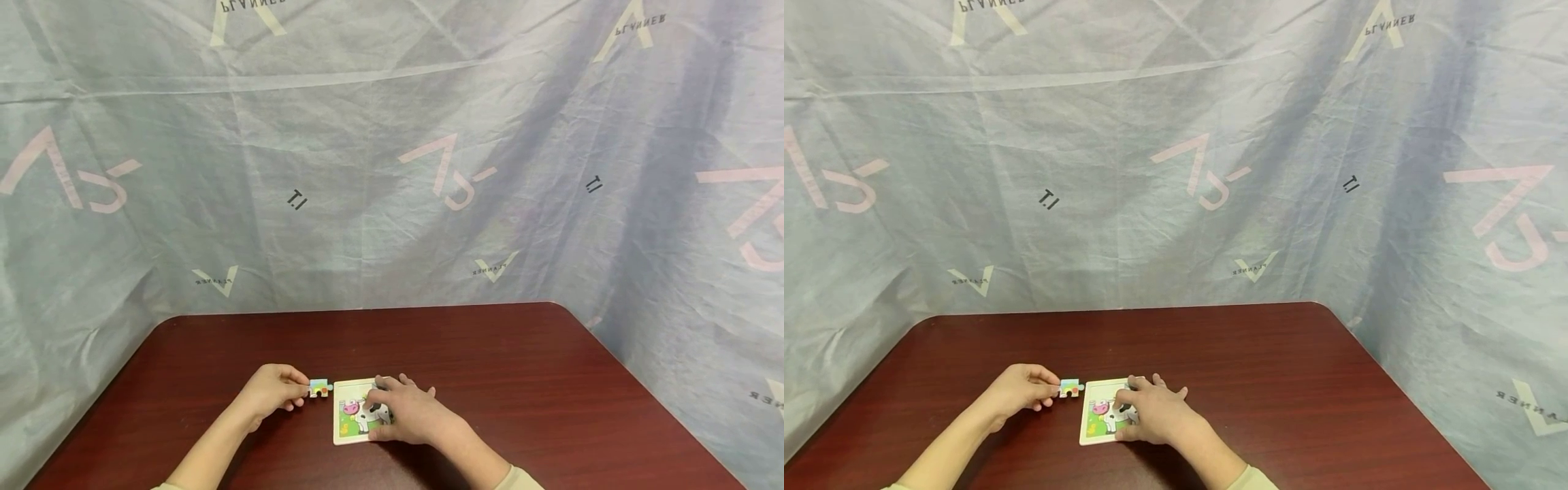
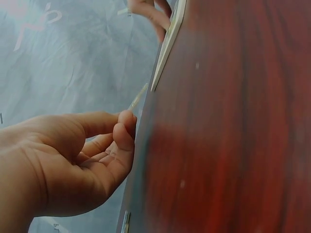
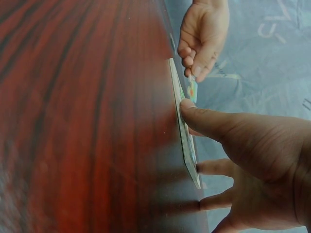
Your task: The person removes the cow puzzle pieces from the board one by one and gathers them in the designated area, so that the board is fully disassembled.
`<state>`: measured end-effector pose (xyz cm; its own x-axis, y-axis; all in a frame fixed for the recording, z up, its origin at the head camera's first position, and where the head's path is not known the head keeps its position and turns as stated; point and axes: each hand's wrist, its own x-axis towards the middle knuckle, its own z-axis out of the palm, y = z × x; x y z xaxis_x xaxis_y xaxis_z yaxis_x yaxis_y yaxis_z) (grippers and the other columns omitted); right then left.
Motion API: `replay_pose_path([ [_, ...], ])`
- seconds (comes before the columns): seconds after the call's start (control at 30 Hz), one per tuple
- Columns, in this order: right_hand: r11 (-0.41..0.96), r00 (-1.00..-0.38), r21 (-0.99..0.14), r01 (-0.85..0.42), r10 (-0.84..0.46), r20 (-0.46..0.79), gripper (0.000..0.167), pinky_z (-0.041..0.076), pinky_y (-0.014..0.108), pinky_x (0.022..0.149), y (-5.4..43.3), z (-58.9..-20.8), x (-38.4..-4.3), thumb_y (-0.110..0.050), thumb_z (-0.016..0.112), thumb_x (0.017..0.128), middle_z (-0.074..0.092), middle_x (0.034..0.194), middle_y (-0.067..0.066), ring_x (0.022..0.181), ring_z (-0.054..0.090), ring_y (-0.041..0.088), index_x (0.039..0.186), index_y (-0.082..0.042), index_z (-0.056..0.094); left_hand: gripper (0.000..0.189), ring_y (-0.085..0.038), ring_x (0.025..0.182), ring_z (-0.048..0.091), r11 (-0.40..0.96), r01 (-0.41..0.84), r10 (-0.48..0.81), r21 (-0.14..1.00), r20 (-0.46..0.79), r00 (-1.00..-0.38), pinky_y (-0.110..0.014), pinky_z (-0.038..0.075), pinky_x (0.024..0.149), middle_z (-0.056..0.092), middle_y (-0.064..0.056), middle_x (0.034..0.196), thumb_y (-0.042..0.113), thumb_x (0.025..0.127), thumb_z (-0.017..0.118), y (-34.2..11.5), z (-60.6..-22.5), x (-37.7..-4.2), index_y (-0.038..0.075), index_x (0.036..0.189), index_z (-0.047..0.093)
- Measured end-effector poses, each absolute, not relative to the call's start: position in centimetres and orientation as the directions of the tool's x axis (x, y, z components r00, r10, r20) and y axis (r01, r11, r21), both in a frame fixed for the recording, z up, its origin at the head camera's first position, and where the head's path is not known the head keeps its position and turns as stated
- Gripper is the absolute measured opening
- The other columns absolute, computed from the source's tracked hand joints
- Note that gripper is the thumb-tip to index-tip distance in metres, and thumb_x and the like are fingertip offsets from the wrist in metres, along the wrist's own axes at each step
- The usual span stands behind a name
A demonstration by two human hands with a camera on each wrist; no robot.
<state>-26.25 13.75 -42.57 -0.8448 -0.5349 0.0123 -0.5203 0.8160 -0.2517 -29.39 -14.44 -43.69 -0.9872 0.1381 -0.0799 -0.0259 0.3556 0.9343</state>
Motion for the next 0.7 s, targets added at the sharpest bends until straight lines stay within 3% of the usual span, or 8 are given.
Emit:
replay_pose_path([
  [0.7,0.814,-0.845,-0.265,-0.516,-0.535,0.001,0.034,0.037,0.084,0.081,13.8,-42.4,-26.2,-0.050,0.078,0.083,0.045,0.153,0.006,0.136,0.041,0.052,0.111,-0.037,0.064,0.015,-0.017,0.065,0.064,0.364,-0.031,0.150,0.931,-0.091,-0.984,-0.025,0.052,0.056,0.068,-0.012,0.082,-0.002,0.090,0.069,-18.5,-43.3,-28.6,-0.012,0.102,0.067],
])
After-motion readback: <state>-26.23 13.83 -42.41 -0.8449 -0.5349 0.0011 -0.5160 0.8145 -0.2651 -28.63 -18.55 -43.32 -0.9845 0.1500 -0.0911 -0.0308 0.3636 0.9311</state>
